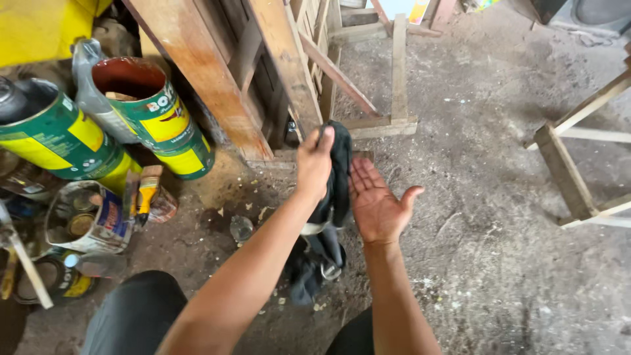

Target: The person cleans a motorcycle part by wiping it with a black cloth, then applies a liquid from a bottle to a small metal component and fits a rubber ring onto it.

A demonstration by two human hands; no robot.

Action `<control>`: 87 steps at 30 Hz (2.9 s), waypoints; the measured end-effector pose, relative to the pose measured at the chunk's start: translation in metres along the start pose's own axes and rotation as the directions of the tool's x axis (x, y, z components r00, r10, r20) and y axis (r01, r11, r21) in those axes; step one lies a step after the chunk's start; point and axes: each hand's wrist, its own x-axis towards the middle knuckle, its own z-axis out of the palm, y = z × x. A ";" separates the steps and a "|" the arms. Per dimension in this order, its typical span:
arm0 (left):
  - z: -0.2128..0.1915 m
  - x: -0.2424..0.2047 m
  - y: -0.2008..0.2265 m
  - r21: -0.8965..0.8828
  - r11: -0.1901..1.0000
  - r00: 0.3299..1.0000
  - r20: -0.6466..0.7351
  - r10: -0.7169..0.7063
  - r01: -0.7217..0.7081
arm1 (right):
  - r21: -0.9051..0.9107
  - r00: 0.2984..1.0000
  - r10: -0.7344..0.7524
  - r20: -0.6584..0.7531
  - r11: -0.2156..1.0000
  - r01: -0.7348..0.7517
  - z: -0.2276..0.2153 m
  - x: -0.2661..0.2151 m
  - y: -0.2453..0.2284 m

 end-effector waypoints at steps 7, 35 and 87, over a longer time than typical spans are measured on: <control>-0.010 -0.025 -0.081 0.590 0.515 0.783 0.478 0.399 -0.623 | 0.093 0.982 0.172 -0.080 0.982 -0.165 0.009 -0.007 0.016; -0.041 -0.024 -0.068 0.845 0.366 0.914 0.303 0.270 -0.389 | -0.676 0.971 -0.027 0.239 -0.723 0.146 -0.033 0.032 0.052; -0.036 -0.086 -0.152 0.672 0.715 0.977 -0.066 -0.202 0.193 | -0.074 0.958 -0.148 -0.244 0.988 0.134 -0.078 0.046 0.043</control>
